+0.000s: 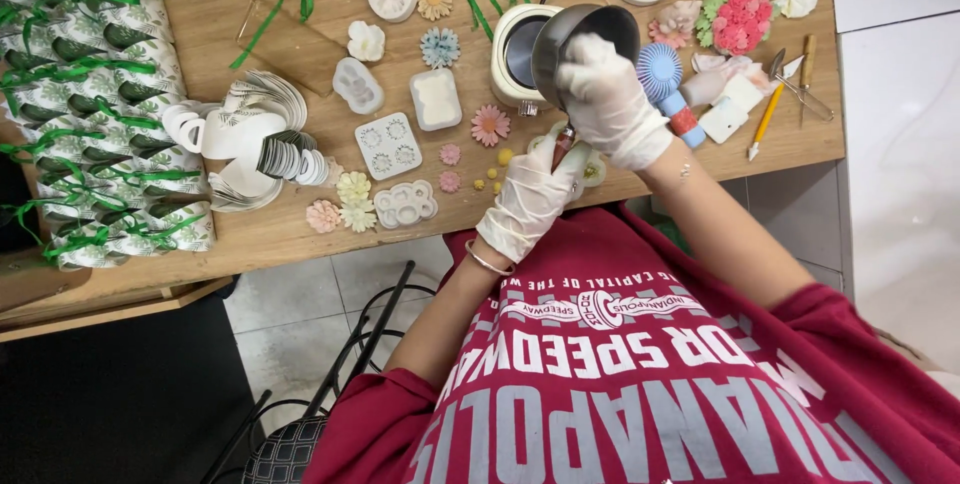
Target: Preparing and decorating wax melts using molds and a heat gun.
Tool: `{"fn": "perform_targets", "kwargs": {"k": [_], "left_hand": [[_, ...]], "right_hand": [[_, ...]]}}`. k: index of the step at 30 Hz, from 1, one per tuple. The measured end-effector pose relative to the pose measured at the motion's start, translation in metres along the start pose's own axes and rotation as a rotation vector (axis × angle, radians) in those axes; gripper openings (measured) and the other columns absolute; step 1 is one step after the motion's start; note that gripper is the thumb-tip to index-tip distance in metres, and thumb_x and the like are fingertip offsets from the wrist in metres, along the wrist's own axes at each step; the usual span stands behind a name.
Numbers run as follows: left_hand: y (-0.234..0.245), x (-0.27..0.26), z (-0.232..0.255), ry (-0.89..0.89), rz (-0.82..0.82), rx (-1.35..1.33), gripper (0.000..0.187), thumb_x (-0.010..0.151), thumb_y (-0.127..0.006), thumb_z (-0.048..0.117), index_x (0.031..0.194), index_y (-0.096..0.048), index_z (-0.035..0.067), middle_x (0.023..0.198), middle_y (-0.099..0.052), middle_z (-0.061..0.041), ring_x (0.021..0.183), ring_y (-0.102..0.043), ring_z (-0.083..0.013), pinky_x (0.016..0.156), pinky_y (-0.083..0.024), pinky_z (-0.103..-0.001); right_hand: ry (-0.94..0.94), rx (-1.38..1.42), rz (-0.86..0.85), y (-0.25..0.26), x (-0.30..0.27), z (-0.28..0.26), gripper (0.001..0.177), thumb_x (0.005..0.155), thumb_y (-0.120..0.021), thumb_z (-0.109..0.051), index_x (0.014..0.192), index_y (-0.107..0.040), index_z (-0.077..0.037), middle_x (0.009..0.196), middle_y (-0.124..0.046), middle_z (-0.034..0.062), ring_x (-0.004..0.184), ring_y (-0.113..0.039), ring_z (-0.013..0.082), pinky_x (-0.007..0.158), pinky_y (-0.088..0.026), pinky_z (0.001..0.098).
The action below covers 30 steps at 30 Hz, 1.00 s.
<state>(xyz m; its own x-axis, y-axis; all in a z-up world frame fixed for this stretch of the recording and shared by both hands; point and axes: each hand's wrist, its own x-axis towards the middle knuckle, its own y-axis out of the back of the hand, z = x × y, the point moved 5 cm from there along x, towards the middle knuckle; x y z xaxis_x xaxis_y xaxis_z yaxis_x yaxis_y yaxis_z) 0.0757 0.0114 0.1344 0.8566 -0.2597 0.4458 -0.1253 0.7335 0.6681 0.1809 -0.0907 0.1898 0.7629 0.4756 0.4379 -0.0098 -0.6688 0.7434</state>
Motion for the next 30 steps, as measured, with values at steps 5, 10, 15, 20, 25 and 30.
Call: {"fn": "perform_targets", "kwargs": {"k": [5, 10, 15, 20, 25, 30], "left_hand": [[0.001, -0.01, 0.009, 0.174, -0.112, -0.184, 0.033, 0.094, -0.07, 0.01, 0.127, -0.067, 0.01, 0.106, -0.068, -0.018, 0.08, -0.07, -0.034, 0.066, -0.057, -0.041], [-0.008, -0.008, 0.01, 0.83, -0.265, -0.708, 0.022, 0.104, -0.072, 0.022, 0.106, -0.07, 0.0, 0.081, -0.072, -0.016, 0.069, -0.068, -0.0285, 0.062, -0.054, -0.041], [0.0, -0.009, 0.022, 0.072, 0.018, -0.119, 0.014, 0.107, -0.064, 0.022, 0.117, -0.071, 0.014, 0.094, -0.068, -0.011, 0.077, -0.064, -0.0199, 0.067, -0.053, -0.033], [-0.047, -0.022, 0.022, 0.755, -0.252, -0.846, 0.02, 0.103, -0.068, 0.023, 0.1, -0.066, 0.003, 0.075, -0.066, -0.01, 0.061, -0.063, -0.0232, 0.056, -0.05, -0.038], [-0.033, -0.013, 0.038, 0.114, -0.094, -0.312, 0.013, 0.098, -0.064, 0.016, 0.107, -0.07, 0.008, 0.084, -0.066, -0.016, 0.071, -0.065, -0.0323, 0.059, -0.05, -0.043], [-0.029, -0.008, 0.031, 0.559, -0.153, -0.378, 0.027, 0.098, -0.07, 0.029, 0.094, -0.065, 0.002, 0.075, -0.069, -0.017, 0.069, -0.068, -0.0362, 0.062, -0.053, -0.045]], "right_hand": [[0.275, -0.06, -0.299, 0.004, -0.037, 0.029, 0.015, 0.075, -0.07, -0.001, 0.089, -0.069, -0.005, 0.094, -0.062, 0.0133, 0.091, -0.061, 0.0348, 0.077, -0.052, 0.0448], [0.255, -0.566, -0.388, -0.01, -0.049, 0.043, 0.012, 0.089, -0.071, -0.004, 0.099, -0.065, -0.006, 0.096, -0.061, 0.0127, 0.092, -0.063, 0.0302, 0.072, -0.054, 0.0394], [0.076, -0.111, -0.249, -0.007, -0.067, 0.034, 0.027, 0.079, -0.073, -0.002, 0.104, -0.063, -0.004, 0.096, -0.06, 0.0132, 0.085, -0.062, 0.0339, 0.072, -0.053, 0.0433], [-0.062, 0.21, -0.134, 0.018, -0.056, 0.032, 0.015, 0.086, -0.074, 0.003, 0.094, -0.063, -0.004, 0.091, -0.058, 0.012, 0.081, -0.061, 0.0327, 0.073, -0.051, 0.0438], [0.085, -0.375, -0.061, -0.001, -0.081, 0.051, 0.013, 0.088, -0.07, 0.004, 0.089, -0.059, -0.003, 0.089, -0.056, 0.0144, 0.086, -0.061, 0.0341, 0.083, -0.054, 0.0437], [-0.08, -0.172, -0.236, 0.016, -0.076, 0.032, 0.016, 0.079, -0.068, 0.003, 0.093, -0.07, -0.003, 0.09, -0.061, 0.016, 0.083, -0.061, 0.0365, 0.073, -0.051, 0.0455]]}}
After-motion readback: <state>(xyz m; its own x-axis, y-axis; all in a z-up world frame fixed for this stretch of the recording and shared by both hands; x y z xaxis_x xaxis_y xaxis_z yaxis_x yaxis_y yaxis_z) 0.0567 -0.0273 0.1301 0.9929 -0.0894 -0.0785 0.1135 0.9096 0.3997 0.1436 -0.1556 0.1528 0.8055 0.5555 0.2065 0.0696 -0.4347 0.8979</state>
